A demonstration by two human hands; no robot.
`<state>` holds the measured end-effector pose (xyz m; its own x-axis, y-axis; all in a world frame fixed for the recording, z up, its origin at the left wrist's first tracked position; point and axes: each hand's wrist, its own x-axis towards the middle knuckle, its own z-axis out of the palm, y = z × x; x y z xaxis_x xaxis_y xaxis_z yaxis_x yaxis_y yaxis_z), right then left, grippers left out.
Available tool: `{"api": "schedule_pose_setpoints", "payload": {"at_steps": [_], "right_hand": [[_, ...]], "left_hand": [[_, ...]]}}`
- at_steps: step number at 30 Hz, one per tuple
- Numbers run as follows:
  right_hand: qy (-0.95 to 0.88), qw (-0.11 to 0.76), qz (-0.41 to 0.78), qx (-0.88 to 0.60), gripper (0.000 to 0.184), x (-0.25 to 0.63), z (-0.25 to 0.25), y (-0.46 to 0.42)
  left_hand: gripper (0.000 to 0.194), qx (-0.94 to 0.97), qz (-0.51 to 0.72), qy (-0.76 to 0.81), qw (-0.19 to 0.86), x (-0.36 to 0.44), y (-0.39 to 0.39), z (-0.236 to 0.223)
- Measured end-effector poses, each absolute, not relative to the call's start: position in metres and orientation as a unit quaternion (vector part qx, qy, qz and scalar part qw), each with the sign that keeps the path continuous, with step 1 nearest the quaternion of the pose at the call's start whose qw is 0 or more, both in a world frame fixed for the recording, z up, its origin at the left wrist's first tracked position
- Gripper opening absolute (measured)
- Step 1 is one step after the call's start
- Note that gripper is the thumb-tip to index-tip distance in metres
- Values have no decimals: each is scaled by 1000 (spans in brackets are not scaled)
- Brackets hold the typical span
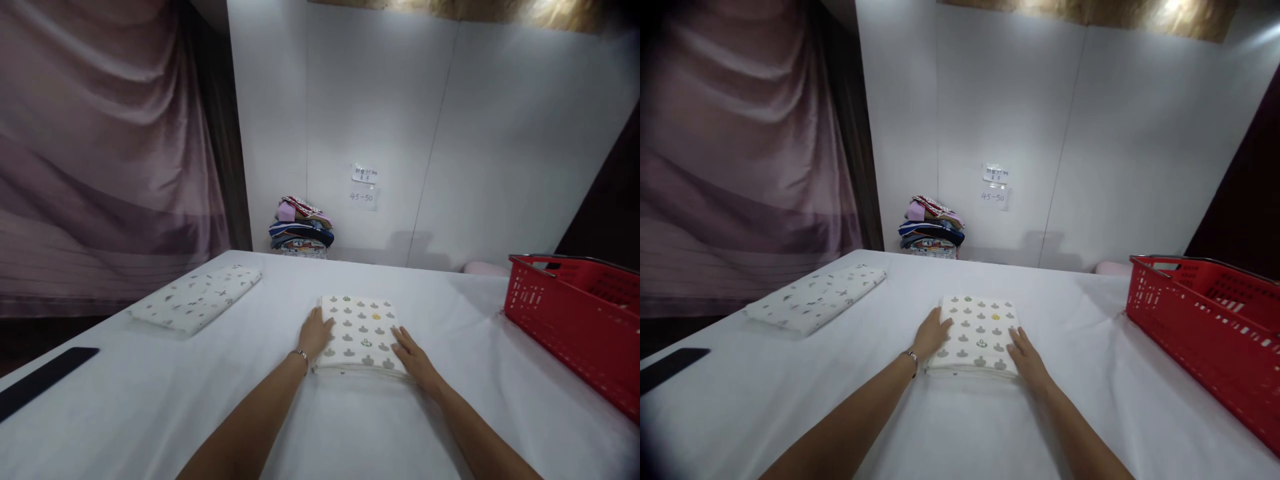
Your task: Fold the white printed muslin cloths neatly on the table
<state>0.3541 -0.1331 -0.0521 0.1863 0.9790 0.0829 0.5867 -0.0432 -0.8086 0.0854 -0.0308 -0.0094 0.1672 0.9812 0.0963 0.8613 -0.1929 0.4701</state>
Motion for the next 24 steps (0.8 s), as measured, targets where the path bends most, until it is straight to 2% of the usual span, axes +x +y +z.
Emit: {"api": "schedule_pose_setpoints", "payload": {"at_steps": [5,8,16,21,24], "right_hand": [[-566,433,267,-649,71,354,-61,-131],[-556,459,272,-637,70,354,-64,-131],[-529,505,263,-629,51,353,-67,-133],[-526,519,260,-621,52,351,-63,-134],[-521,527,258,-620,54,348,-61,-135]], "left_hand": [[51,715,201,650,159,84,-43,-2],[51,687,203,670,195,85,-45,5],[56,631,210,685,296,75,-36,14],[44,507,335,680,411,66,-26,7],[44,477,368,672,430,67,-23,6]]}}
